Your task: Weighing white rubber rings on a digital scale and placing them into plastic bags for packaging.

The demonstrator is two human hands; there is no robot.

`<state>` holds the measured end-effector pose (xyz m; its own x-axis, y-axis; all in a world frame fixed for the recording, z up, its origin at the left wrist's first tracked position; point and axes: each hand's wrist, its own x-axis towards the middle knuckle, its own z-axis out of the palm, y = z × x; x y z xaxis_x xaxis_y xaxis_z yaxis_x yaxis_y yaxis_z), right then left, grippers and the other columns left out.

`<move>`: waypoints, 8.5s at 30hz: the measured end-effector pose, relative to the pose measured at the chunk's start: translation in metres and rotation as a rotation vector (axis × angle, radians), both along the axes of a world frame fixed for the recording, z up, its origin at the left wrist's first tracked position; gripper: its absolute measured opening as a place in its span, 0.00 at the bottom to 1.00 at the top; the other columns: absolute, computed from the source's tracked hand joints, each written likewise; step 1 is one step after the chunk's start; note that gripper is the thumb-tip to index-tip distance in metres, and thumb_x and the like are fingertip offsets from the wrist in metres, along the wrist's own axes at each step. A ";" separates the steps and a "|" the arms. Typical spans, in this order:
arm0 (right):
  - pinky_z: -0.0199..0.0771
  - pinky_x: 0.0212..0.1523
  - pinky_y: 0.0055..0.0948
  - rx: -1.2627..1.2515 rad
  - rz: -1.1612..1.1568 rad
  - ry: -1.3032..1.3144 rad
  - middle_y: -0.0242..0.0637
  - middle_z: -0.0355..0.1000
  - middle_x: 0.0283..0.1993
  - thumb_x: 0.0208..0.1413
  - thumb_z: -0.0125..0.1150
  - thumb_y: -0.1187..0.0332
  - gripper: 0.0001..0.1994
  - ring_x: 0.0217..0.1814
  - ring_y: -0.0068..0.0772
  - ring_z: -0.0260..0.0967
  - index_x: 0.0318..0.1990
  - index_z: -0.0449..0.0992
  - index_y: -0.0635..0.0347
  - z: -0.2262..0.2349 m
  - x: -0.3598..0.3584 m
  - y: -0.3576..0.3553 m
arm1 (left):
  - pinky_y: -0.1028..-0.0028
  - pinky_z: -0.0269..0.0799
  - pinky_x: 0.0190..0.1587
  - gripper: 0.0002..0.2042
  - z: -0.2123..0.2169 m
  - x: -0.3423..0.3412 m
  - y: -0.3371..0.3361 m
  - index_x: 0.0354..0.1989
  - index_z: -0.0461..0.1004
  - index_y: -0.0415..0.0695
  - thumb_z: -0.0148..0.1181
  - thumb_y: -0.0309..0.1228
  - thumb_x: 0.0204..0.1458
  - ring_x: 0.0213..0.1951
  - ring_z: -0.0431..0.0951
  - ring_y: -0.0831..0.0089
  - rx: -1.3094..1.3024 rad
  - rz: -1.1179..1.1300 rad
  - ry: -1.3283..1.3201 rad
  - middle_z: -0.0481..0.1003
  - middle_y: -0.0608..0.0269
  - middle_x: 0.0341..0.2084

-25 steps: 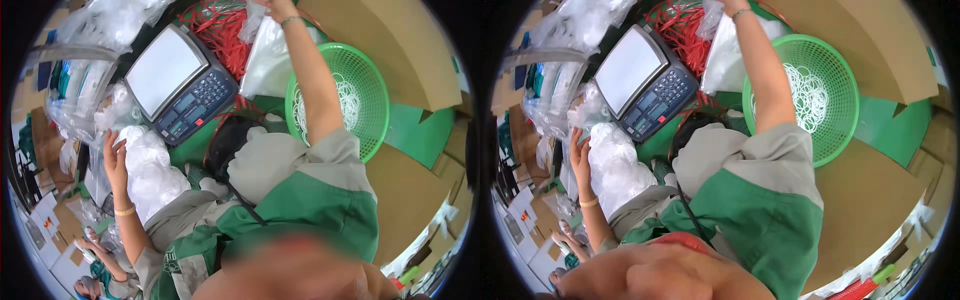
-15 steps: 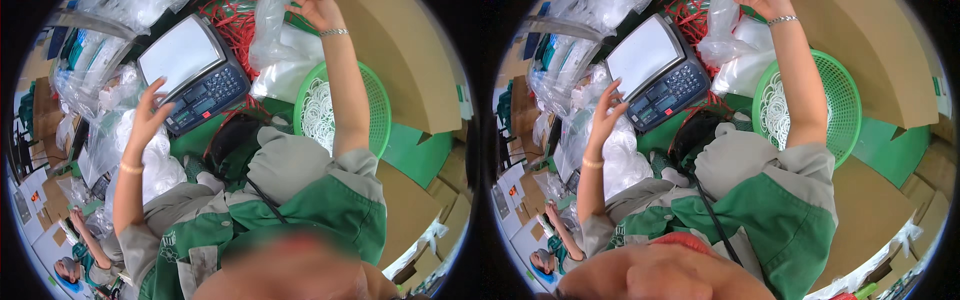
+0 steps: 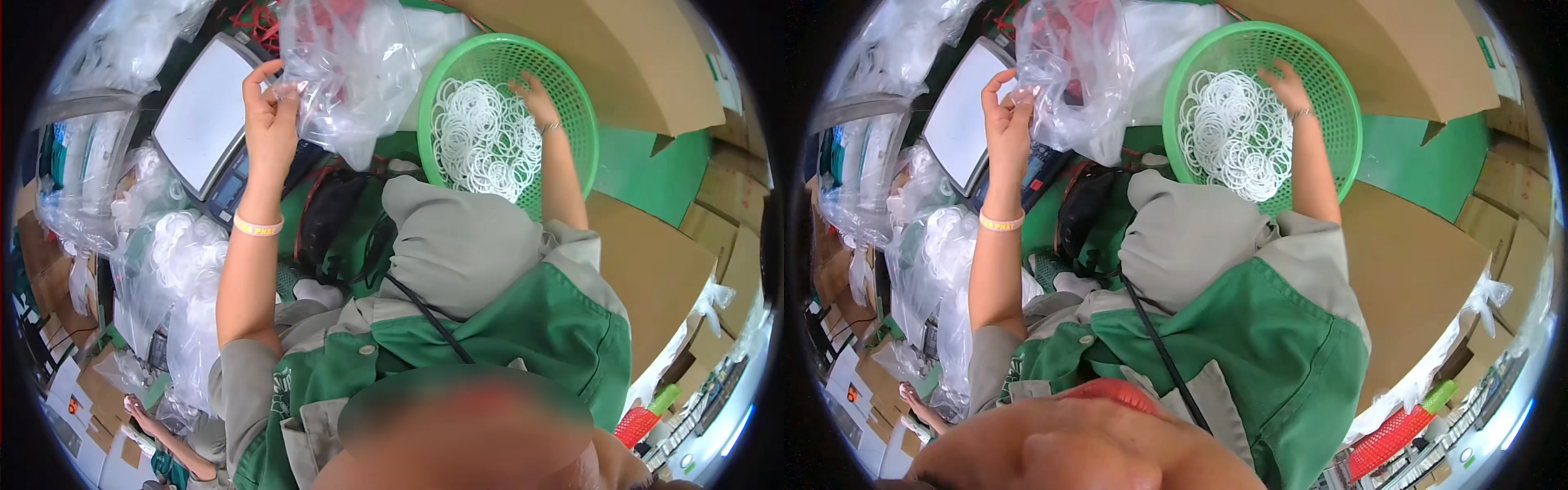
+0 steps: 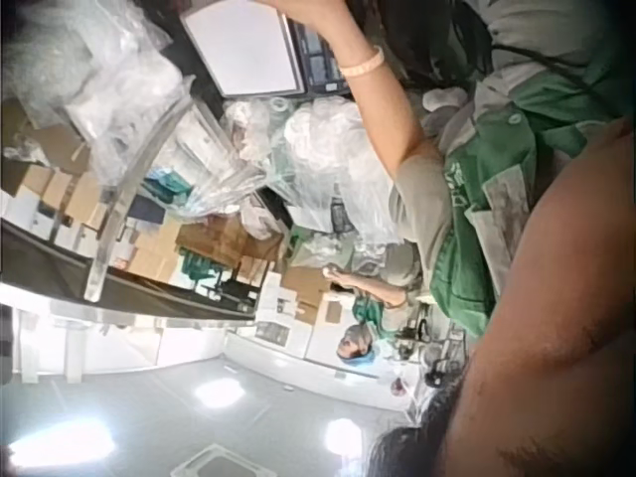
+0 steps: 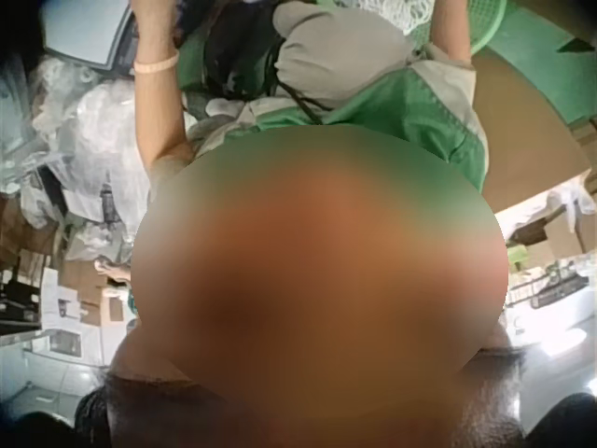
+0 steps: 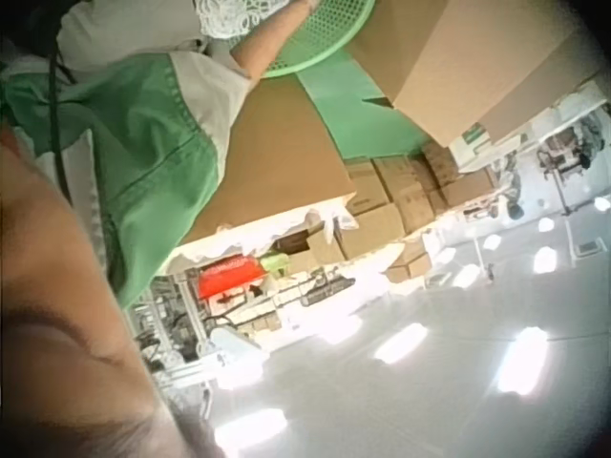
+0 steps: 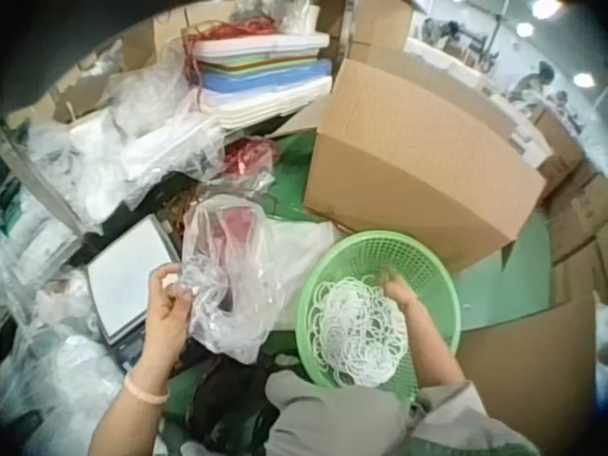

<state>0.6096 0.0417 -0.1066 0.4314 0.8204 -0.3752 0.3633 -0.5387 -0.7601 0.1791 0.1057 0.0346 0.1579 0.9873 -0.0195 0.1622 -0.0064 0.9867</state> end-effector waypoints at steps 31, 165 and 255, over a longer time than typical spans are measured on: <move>0.70 0.39 0.27 0.488 -0.379 0.420 0.37 0.71 0.34 0.38 0.54 0.82 0.16 0.37 0.29 0.69 0.39 0.69 0.64 -0.034 -0.008 -0.073 | 0.66 0.68 0.46 0.23 0.008 0.025 -0.033 0.50 0.66 0.41 0.54 0.25 0.40 0.44 0.71 0.54 0.385 0.007 0.646 0.67 0.51 0.49; 0.57 0.55 0.25 -0.015 0.914 -0.071 0.34 0.66 0.52 0.53 0.49 0.64 0.16 0.54 0.31 0.61 0.47 0.72 0.59 0.028 -0.104 0.165 | 0.88 0.57 0.24 0.40 0.017 -0.013 -0.053 0.64 0.43 0.43 0.41 0.12 0.34 0.20 0.58 0.88 -0.045 -0.182 0.190 0.46 0.64 0.64; 0.69 0.37 0.42 -0.089 0.123 -0.424 0.43 0.66 0.39 0.45 0.53 0.73 0.11 0.42 0.48 0.65 0.38 0.68 0.52 -0.062 -0.027 -0.101 | 0.88 0.56 0.24 0.41 0.021 0.014 -0.053 0.65 0.38 0.44 0.42 0.10 0.37 0.22 0.56 0.89 0.062 -0.274 0.148 0.43 0.50 0.64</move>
<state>0.5828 -0.0588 -0.1681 0.4633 0.8479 -0.2576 0.6980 -0.5282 -0.4835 0.1928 0.0528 0.0555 0.4183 0.9083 -0.0034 0.2883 -0.1293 0.9488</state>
